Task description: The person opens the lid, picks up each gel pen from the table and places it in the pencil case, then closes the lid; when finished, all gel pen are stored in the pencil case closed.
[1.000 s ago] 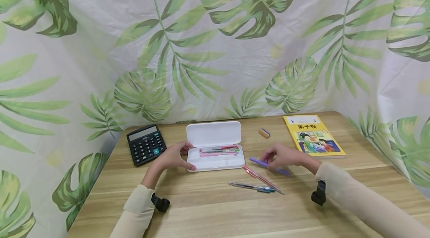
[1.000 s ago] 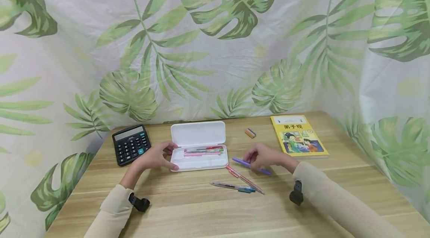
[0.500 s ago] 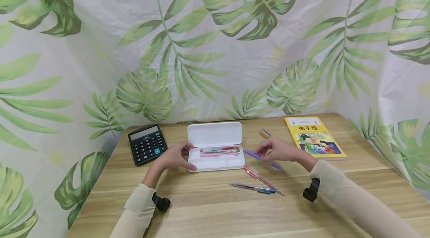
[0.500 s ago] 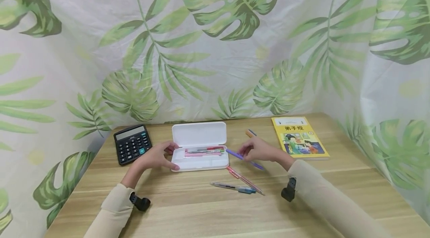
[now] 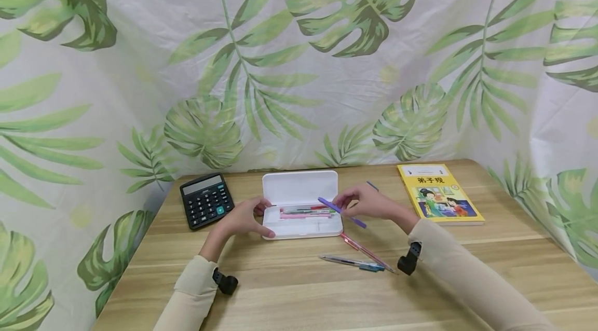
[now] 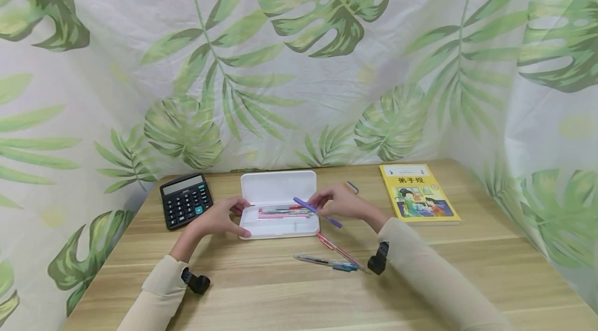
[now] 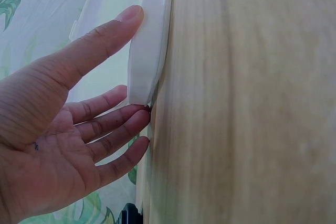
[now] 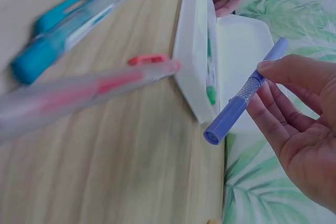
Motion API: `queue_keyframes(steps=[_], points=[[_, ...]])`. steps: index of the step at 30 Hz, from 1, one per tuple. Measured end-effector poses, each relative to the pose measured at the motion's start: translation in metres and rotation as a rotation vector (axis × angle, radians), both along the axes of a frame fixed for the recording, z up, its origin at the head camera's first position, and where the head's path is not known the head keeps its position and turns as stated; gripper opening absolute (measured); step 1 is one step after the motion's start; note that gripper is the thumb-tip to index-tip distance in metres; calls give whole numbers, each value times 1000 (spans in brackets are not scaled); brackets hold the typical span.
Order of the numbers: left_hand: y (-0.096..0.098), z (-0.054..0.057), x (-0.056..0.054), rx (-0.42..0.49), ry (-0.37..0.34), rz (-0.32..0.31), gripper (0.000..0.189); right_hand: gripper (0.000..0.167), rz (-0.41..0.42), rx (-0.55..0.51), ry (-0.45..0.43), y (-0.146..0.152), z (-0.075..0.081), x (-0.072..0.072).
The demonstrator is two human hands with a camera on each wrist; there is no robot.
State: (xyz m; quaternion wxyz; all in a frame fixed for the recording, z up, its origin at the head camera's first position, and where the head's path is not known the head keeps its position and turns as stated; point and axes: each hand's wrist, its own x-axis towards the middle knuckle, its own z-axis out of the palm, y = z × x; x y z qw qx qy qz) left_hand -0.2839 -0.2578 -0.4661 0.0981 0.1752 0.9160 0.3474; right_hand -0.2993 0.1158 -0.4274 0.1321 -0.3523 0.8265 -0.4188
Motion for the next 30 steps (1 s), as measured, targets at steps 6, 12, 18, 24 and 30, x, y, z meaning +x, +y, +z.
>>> queue_keyframes(steps=[6, 12, 18, 24, 30], points=[[1, 2, 2, -8, -4, 6, 77, 23, 17, -11, 6, -20, 3, -6], [1, 3, 1, -14, -11, 14, 77, 24, 55, -22, 19, -40, 6, -10], [2, 3, 1, -13, -27, 23, 77, 23, 68, -71, 0, -55, 1, -16], [1, 1, -1, -8, -18, 13, 77, 24, 33, -112, 4, -67, -1, -20], [0, -2, -3, -2, -5, 2, 76, 25, 1, -118, 0, -73, -6, -25]])
